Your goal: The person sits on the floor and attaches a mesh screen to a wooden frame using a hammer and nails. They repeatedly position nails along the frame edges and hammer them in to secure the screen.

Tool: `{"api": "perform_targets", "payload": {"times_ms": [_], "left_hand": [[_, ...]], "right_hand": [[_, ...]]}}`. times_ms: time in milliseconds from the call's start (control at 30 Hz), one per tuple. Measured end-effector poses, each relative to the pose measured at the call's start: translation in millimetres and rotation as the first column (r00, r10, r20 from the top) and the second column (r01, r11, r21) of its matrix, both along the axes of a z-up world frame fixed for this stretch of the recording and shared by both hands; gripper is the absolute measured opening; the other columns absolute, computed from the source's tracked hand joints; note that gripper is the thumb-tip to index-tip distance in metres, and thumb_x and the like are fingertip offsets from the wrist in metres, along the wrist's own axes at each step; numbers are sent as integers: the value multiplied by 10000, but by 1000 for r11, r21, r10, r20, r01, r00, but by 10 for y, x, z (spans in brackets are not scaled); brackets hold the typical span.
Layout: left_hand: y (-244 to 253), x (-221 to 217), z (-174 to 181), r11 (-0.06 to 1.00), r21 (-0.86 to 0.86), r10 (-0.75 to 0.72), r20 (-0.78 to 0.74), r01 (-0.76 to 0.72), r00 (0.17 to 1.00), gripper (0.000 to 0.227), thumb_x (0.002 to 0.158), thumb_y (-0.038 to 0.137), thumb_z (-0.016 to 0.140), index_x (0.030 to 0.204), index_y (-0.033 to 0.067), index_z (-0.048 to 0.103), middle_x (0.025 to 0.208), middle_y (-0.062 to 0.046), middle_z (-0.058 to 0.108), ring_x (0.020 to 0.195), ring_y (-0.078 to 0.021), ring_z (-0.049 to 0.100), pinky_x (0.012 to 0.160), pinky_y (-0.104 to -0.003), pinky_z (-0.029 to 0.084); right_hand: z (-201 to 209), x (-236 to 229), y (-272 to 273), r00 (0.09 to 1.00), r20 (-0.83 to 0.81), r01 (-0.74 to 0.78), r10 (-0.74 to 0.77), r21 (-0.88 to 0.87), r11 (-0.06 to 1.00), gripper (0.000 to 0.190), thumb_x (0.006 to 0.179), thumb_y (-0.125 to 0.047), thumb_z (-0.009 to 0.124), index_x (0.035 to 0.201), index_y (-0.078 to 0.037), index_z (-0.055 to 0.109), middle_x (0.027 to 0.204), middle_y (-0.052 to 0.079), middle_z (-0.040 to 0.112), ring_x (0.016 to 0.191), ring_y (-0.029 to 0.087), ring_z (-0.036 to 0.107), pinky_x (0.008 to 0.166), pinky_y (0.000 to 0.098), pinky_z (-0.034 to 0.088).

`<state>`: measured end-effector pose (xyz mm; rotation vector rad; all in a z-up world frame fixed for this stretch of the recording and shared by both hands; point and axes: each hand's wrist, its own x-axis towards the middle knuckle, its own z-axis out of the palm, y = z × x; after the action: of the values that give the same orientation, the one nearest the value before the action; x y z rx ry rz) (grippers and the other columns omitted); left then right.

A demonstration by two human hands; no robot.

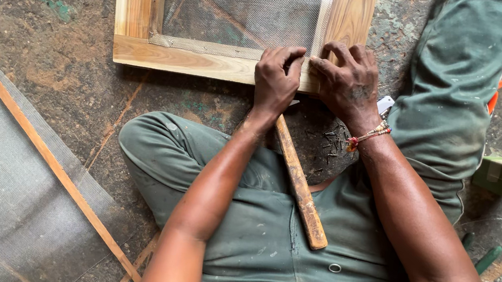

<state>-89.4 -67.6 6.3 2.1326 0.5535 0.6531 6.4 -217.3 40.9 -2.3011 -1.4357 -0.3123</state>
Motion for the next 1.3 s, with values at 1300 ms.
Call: {"api": "perform_targets", "payload": {"times_ms": [1300], "left_hand": [[-108, -60, 48, 998, -57, 23, 85, -18, 996, 196, 923, -14, 682, 1086, 36, 586, 976, -91, 663, 865, -169, 707, 757, -287, 641]], "right_hand": [[-104, -55, -8, 999, 33, 39, -40, 25, 999, 158, 999, -287, 794, 1148, -243, 767, 1174, -16, 659, 1021, 219, 587, 868, 381, 513]]}}
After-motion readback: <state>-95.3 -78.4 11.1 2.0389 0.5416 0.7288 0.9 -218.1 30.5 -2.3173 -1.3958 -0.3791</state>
